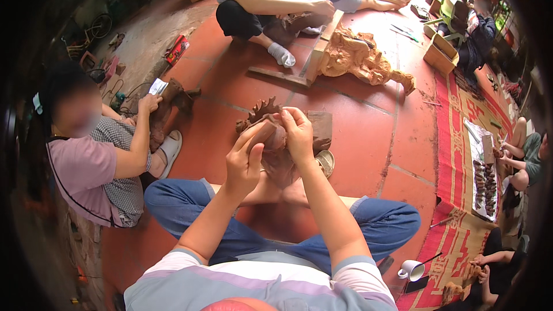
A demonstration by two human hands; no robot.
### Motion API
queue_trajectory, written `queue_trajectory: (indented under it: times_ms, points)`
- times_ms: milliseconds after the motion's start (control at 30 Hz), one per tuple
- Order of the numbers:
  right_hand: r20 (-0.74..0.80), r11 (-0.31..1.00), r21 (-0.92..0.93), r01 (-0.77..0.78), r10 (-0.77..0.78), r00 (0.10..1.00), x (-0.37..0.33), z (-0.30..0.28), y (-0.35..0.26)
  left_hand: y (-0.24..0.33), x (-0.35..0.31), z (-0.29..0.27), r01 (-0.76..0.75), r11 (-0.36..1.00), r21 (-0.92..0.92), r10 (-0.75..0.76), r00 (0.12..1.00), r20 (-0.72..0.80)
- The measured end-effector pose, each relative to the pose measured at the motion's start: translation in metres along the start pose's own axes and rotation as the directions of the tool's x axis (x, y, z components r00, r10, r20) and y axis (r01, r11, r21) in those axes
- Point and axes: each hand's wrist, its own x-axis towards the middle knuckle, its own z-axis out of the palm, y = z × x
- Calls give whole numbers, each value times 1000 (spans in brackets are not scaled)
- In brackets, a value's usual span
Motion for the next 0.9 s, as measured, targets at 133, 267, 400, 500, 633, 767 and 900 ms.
queue_trajectory:
  times_ms: [133, 267, 400, 500, 633, 767, 900]
  points:
    - [0, 991, -98, 89, -89, 996, 11, -3, -7, -5, 17, 5, -197, 975, 99, 195, 980, 34]
    - [-11, 992, -119, 37, -38, 999, 1, -2, -4, -7, 28, 11, -68, 992, 103, 46, 978, 206]
    - [-40, 995, -56, 86, -88, 995, -1, 5, -6, -13, -2, 4, -119, 992, 38, 117, 992, 47]
    - [-22, 978, -149, 144, -149, 989, 3, 6, -8, -11, 4, 2, -173, 978, 117, 165, 984, 70]
    - [0, 945, -272, 181, -188, 982, -3, 10, -20, -6, 39, 6, -205, 969, 139, 152, 934, 323]
    - [-39, 993, -1, 117, -117, 992, 6, 0, 6, -18, 24, -3, -378, 915, 142, 327, 900, 289]
    - [-75, 990, -57, 130, -134, 988, 9, 6, 4, -30, -49, -47, -59, 944, 325, -17, 974, 226]
